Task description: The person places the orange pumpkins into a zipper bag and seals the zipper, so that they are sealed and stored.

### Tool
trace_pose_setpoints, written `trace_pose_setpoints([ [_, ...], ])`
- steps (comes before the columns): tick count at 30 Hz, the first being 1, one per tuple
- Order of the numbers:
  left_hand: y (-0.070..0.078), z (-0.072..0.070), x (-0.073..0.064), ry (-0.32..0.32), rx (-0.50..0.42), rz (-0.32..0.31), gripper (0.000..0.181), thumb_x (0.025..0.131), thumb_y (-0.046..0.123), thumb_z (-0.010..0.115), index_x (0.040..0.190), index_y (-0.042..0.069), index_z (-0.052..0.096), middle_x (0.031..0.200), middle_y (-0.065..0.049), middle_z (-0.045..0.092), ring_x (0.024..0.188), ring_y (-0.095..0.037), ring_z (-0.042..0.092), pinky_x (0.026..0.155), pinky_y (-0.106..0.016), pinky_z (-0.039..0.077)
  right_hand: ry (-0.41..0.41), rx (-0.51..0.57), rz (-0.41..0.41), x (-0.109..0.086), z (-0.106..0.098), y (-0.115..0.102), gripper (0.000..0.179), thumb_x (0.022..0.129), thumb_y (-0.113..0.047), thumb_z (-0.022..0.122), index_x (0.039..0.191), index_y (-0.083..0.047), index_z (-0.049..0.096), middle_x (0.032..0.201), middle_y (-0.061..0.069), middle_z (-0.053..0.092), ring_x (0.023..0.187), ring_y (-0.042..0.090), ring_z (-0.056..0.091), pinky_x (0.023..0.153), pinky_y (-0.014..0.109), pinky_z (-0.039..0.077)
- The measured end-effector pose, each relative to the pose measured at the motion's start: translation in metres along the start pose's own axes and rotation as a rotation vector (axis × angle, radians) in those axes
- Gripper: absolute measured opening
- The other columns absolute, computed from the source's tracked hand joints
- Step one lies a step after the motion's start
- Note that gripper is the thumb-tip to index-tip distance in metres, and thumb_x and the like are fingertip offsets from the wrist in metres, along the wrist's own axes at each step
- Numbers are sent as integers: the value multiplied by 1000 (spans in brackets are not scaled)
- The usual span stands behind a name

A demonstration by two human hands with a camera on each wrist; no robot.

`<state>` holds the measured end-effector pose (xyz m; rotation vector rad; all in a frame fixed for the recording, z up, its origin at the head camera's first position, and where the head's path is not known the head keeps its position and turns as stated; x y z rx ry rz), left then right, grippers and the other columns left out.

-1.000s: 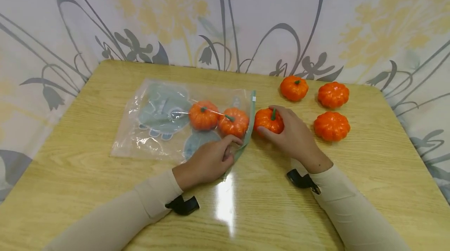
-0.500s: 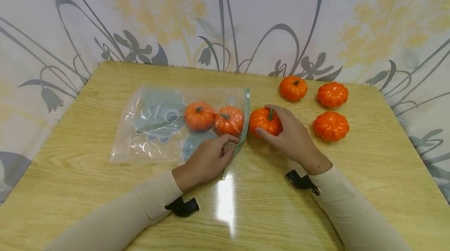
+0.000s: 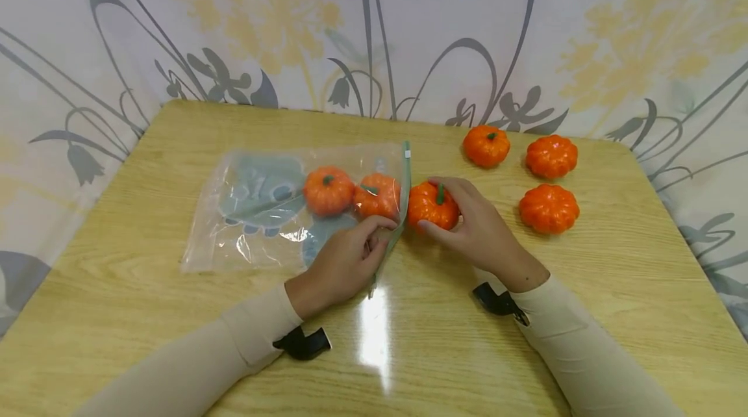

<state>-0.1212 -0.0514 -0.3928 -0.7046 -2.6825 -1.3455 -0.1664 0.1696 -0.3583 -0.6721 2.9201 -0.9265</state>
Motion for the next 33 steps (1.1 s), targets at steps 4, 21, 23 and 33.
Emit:
trace_pose_setpoints([
  [4,0,-1,0,14,-26,15,26,97,8,57,122,10,63,70,6,54,56,-4,43,53,-20,39,-8,17,-23,0,1,-1,73,87,-41,77,148,-18,45,141,9,50,126,27,52,104,51,47],
  [21,0,0,0,9,-80,67,24,99,10,58,122,10,63,71,4,53,58,-5,46,54,-20,42,-89,110,-91,0,8,-1,75,84,-30,82,145,-8,45,144,11,50,128,27,52,102,46,50],
  [23,0,0,0,7,-86,78,23,99,10,58,122,10,63,71,4,53,59,-5,46,55,-20,42,-87,97,-106,0,9,0,76,84,-31,82,147,-10,45,144,12,50,130,28,51,103,48,49],
  [33,2,0,0,-3,-82,84,23,99,10,58,122,9,63,73,4,54,60,-4,46,56,-20,42,-109,75,-97,0,9,-2,84,82,-35,83,150,-13,40,148,11,48,133,28,51,106,48,47],
])
Point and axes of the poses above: each hand's wrist, its own x-axis towards the middle knuckle, its own z-axis out of the palm, y = z × x, the point moved 2 cm from there along x, towards the middle knuckle
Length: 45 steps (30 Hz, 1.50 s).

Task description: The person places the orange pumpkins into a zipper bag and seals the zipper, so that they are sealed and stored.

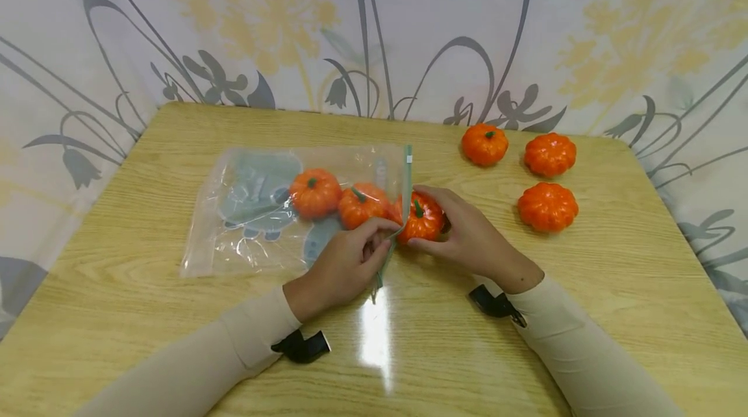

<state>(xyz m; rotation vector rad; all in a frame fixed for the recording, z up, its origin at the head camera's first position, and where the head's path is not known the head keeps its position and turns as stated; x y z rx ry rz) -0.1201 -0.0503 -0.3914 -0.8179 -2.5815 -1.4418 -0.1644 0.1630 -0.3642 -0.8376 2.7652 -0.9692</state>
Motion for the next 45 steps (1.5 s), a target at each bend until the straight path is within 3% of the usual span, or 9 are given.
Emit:
trace_pose_setpoints([
  [8,2,1,-1,-46,-4,0,25,99,10,58,124,9,62,74,5,54,61,-3,46,56,-20,43,10,27,-9,1,3,1,85,81,-29,84,149,-7,39,146,14,47,132,29,50,107,48,46],
  [17,2,3,-1,-71,-3,10,24,100,10,58,124,9,61,75,5,55,63,-4,48,58,-19,44,40,48,-12,1,4,3,83,82,-26,84,151,-10,39,140,12,47,119,23,52,91,39,54],
  [25,3,2,-2,-67,-12,1,24,99,11,58,124,10,62,76,6,56,64,-3,48,59,-20,45,23,128,13,3,5,4,83,82,-22,84,148,-3,38,135,15,53,85,19,61,70,26,56],
  [35,3,1,-1,-35,-29,25,25,100,9,57,124,9,61,73,5,56,60,-3,47,56,-19,44,28,116,-35,2,5,2,81,80,-17,85,147,-4,40,136,15,52,94,20,61,77,28,57],
  [45,3,2,-2,-15,-55,27,28,100,9,57,127,10,59,71,5,54,58,-2,45,54,-20,42,-9,113,-24,1,4,2,84,80,-17,85,150,-6,39,140,16,50,99,22,63,80,32,58],
])
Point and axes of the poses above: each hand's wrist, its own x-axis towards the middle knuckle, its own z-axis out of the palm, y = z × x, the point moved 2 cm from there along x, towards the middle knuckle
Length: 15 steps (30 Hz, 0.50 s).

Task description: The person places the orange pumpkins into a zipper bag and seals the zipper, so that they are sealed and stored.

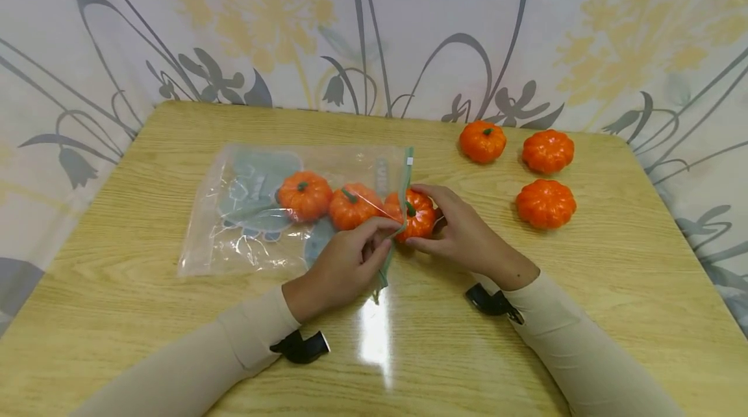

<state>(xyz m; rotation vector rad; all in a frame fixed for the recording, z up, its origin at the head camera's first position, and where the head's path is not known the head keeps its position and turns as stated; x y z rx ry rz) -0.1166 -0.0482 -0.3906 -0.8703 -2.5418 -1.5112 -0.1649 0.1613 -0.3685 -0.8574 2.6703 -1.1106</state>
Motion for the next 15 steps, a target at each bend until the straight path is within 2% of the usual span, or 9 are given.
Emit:
trace_pose_setpoints([
  [10,2,-1,-1,10,0,21,27,100,9,56,126,11,59,74,6,57,59,-1,46,54,-20,44,-21,-31,-21,1,3,1,83,82,-20,84,150,-8,39,147,16,45,117,26,57,88,37,56],
  [15,3,0,-1,3,7,34,26,99,8,58,125,11,60,74,7,56,59,-1,46,54,-20,44,-30,-53,-6,0,4,1,82,83,-22,83,151,-9,39,147,16,44,120,28,56,92,40,55],
])
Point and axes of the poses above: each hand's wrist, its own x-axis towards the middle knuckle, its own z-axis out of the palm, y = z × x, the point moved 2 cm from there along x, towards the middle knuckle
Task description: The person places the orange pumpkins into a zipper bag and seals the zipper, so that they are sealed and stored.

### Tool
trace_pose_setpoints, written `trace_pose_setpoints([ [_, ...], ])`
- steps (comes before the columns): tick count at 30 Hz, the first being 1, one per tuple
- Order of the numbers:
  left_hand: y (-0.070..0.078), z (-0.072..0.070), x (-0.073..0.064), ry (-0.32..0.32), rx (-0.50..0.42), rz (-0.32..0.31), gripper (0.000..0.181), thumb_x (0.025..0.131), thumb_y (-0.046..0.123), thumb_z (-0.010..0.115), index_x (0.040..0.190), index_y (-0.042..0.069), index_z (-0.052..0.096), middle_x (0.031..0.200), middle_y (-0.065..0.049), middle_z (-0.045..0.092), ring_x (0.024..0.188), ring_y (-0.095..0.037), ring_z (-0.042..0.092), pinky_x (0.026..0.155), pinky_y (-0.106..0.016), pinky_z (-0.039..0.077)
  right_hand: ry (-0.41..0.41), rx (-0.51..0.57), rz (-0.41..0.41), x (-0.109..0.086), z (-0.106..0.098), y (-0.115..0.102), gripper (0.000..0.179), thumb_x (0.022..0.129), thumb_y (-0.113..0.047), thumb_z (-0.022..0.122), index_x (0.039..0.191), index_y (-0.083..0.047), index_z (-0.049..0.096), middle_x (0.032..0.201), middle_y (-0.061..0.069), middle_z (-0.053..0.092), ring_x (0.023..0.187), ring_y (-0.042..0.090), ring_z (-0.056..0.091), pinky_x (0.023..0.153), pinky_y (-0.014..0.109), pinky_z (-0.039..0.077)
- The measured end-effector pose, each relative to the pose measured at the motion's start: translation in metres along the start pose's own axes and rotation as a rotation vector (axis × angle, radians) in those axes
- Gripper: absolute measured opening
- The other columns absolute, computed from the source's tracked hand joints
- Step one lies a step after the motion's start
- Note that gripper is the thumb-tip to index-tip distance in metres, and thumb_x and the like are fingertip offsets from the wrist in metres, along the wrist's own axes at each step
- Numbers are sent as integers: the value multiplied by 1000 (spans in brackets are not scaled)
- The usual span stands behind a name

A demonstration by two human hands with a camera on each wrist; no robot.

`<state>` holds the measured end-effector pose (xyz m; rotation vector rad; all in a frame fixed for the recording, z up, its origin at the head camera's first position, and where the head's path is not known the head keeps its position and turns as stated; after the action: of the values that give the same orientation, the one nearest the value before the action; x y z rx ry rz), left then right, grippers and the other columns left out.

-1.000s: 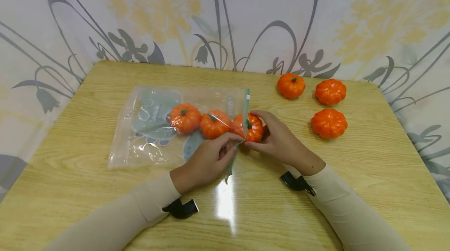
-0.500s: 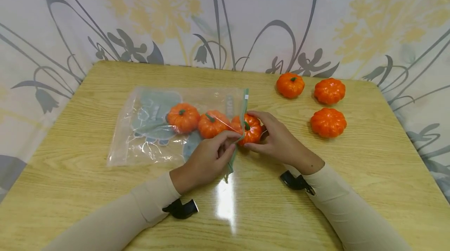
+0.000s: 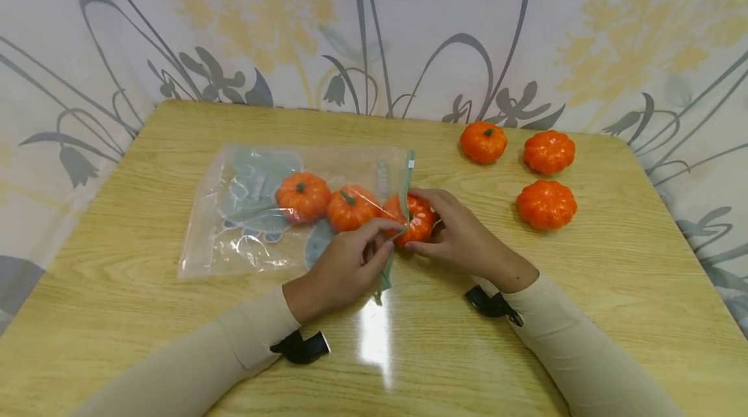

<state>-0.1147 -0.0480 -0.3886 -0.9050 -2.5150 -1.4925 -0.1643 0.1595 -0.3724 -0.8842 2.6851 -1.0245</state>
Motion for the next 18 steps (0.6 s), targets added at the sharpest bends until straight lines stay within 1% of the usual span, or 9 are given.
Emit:
trace_pose_setpoints([
  [4,0,0,-1,-1,-4,3,26,99,8,59,125,11,61,74,7,56,60,-1,46,55,-20,44,-8,3,0,0,1,-1,83,83,-23,83,151,-10,39,147,17,45,122,29,54,93,42,54],
  [7,1,0,-1,0,-4,1,27,99,9,59,125,12,61,74,7,55,61,-1,46,56,-20,44,-14,24,-3,0,1,-1,85,83,-22,83,152,-9,37,147,16,45,120,28,56,91,41,55],
  [14,2,-1,-1,-10,8,-4,27,99,10,59,125,12,61,74,7,55,62,-1,48,57,-19,46,-14,110,53,1,2,0,88,82,-19,84,153,-7,33,148,16,47,93,21,65,78,30,58],
  [18,2,0,-1,-27,28,0,30,96,11,62,126,12,61,75,7,55,61,0,49,57,-19,46,-9,140,78,1,3,1,87,82,-19,84,153,-8,35,148,14,48,90,19,67,77,29,59],
])
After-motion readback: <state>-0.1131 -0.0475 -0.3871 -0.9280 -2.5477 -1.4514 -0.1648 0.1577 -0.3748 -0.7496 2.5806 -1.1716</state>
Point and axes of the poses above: each hand's wrist, its own x-axis towards the middle knuckle, its own z-axis out of the palm, y = z × x, the point moved 2 cm from there along x, towards the middle knuckle
